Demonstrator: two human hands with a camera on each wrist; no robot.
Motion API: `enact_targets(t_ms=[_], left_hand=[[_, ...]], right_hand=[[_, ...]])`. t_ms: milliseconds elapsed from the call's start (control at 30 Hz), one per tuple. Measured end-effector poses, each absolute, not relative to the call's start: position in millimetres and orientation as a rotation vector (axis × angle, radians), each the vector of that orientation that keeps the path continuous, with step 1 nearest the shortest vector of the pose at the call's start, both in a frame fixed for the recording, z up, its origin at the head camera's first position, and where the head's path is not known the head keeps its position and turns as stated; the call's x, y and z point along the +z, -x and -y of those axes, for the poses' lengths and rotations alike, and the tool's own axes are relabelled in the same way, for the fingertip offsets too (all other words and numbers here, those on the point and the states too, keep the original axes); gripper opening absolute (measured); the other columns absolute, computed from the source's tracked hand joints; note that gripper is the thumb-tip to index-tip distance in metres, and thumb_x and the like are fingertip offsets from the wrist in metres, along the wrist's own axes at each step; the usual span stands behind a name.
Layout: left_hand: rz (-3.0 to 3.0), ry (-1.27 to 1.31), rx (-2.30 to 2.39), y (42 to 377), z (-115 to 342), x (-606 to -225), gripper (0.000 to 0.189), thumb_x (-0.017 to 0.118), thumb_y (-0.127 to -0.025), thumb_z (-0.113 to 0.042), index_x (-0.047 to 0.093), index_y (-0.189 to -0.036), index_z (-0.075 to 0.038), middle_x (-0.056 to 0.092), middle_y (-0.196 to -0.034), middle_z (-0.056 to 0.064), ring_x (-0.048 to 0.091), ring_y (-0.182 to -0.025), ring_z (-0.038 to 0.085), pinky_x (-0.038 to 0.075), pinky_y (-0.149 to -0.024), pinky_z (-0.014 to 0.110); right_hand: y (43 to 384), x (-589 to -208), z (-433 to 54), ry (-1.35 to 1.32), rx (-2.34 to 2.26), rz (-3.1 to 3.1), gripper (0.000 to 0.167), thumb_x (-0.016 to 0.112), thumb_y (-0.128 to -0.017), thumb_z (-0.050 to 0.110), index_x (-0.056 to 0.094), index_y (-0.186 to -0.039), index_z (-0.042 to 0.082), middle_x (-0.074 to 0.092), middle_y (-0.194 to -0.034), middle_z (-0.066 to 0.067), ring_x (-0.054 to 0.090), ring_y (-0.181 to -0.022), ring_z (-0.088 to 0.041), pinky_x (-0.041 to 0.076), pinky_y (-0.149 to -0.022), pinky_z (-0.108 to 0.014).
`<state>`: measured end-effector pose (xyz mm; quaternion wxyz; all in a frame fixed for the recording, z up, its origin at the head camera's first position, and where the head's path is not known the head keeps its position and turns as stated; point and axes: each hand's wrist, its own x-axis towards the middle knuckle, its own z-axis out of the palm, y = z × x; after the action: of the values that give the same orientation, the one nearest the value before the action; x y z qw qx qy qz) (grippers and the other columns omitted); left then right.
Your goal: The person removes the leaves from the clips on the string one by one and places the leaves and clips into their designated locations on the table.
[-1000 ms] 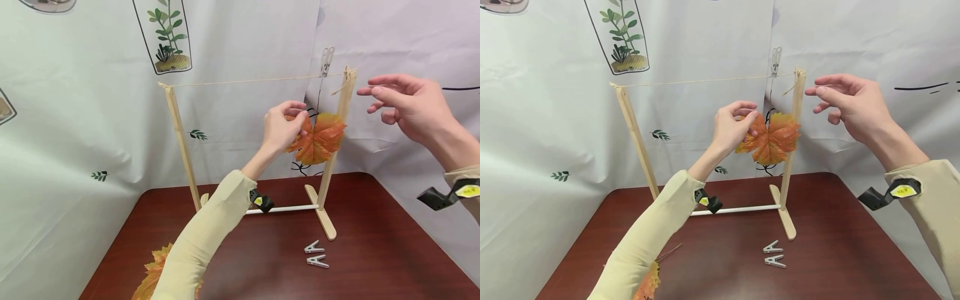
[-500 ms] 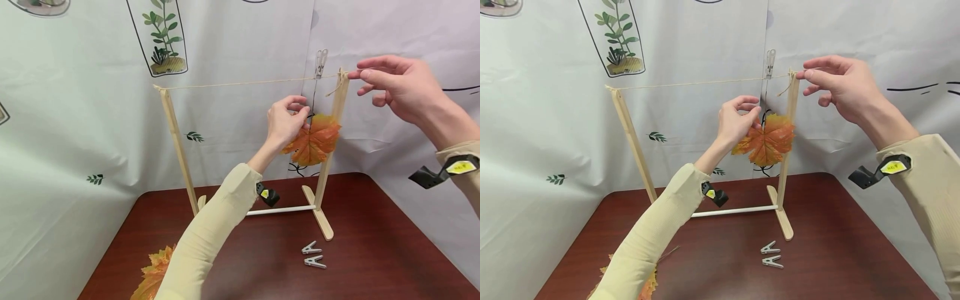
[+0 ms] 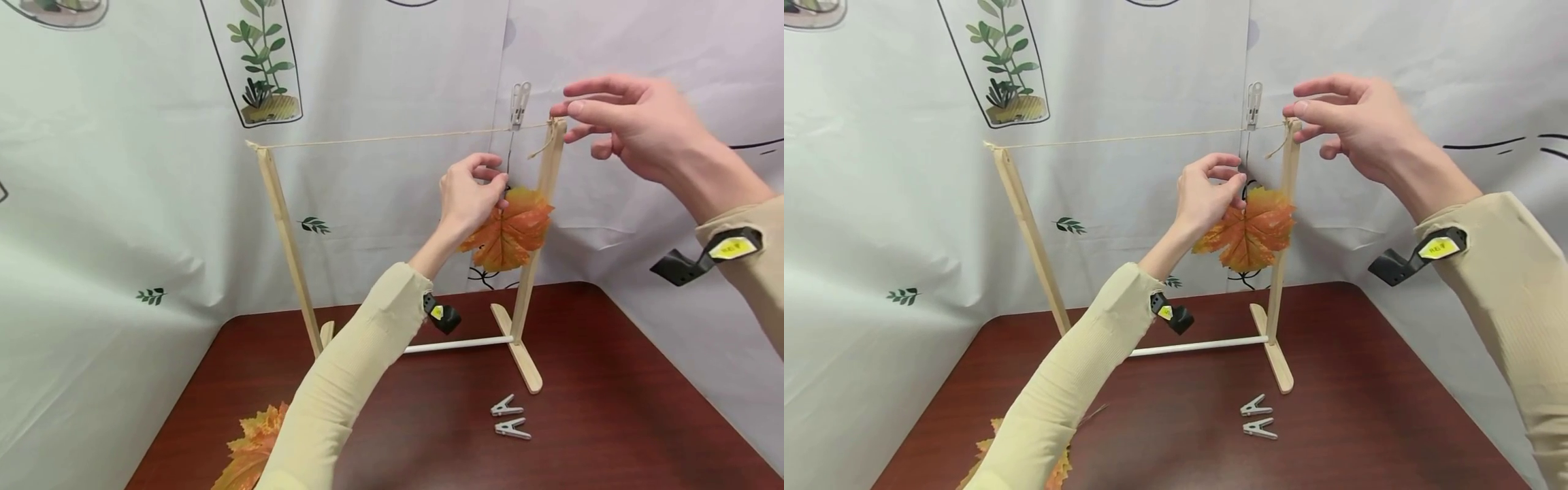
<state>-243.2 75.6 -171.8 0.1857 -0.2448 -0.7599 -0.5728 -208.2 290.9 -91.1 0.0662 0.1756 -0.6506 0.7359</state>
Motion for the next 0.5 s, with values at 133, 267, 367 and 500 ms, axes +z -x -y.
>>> enact_targets(t_ms=[133,267,367,500], left_hand=[[2.137,0.681,-1.610,244,-76,-173,0.020,0.070,-0.093,-0.010,0.070,-0.113,-0.008,0.069,-0.088,-0.003,0.066,-0.052,0.006,0.047,-0.046,0.023],[2.154,0.668,-1.608,245,-78,-173,0.021,0.069,-0.093,-0.010,0.070,-0.114,-0.008,0.070,-0.090,-0.002,0.066,-0.053,0.006,0.048,-0.047,0.023],[2.152,0.665,-1.608,245,-79,-173,0.020,0.069,-0.094,-0.010,0.070,-0.114,-0.008,0.069,-0.090,-0.002,0.066,-0.053,0.005,0.048,-0.047,0.023],[2.127,0.673,-1.610,245,-80,-173,0.019,0.069,-0.094,-0.010,0.071,-0.112,-0.007,0.069,-0.088,-0.002,0.065,-0.051,0.005,0.047,-0.045,0.023]], right_hand=[[212,-87,-285,-0.535,2.183,2.004,0.032,0.071,-0.091,0.002,0.065,-0.123,0.006,0.072,-0.113,-0.007,0.070,-0.080,-0.022,0.042,-0.046,-0.026],[216,-83,-280,-0.543,2.164,2.036,0.034,0.072,-0.091,0.004,0.064,-0.124,0.007,0.070,-0.115,-0.006,0.069,-0.082,-0.021,0.040,-0.046,-0.026],[220,-80,-278,-0.540,2.186,2.033,0.032,0.071,-0.091,0.004,0.065,-0.123,0.007,0.070,-0.115,-0.006,0.070,-0.082,-0.022,0.039,-0.045,-0.026],[225,-75,-273,-0.506,2.193,2.054,0.033,0.072,-0.091,0.005,0.062,-0.123,0.007,0.070,-0.114,-0.005,0.071,-0.081,-0.022,0.039,-0.045,-0.026]])
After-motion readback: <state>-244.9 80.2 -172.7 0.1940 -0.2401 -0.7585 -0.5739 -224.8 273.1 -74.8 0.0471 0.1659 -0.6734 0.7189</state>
